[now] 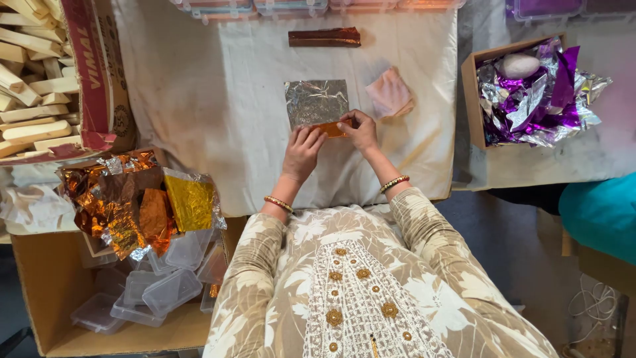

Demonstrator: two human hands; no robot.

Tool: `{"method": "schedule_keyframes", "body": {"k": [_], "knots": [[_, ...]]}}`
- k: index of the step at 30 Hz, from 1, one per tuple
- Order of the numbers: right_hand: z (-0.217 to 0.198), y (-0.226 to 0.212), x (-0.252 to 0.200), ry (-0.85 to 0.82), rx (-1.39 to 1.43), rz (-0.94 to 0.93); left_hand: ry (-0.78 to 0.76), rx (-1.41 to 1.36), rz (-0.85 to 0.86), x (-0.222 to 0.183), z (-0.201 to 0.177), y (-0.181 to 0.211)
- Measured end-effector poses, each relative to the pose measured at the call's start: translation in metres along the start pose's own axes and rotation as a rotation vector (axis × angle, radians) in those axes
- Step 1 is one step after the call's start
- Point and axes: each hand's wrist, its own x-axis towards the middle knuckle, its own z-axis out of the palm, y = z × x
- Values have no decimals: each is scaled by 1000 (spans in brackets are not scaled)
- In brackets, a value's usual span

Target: Packaging wooden blocks by wrapping them in paper and foil before placing them into containers.

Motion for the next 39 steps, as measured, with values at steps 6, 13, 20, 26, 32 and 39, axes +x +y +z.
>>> {"method": "schedule_keyframes", "body": {"k": [6, 13, 20, 26, 32, 39], "knots": [[0, -35, -10, -9, 166, 83, 6, 141, -26, -5, 10, -2], [4, -82, -56, 234, -592, -595, 1, 96, -36, -3, 8, -6], [8, -68, -51, -49, -902, -843, -10, 34, -58, -1, 1, -9], [12, -71, -46, -45, -881, -825, -76, 41, -93, 4, 5, -15], [15, -62, -33, -34, -922, -803, -100, 67, -103, 8, 9, -24], [9, -69, -14, -132, -827, -717, -218, -46, -163, 19, 2, -53]]}}
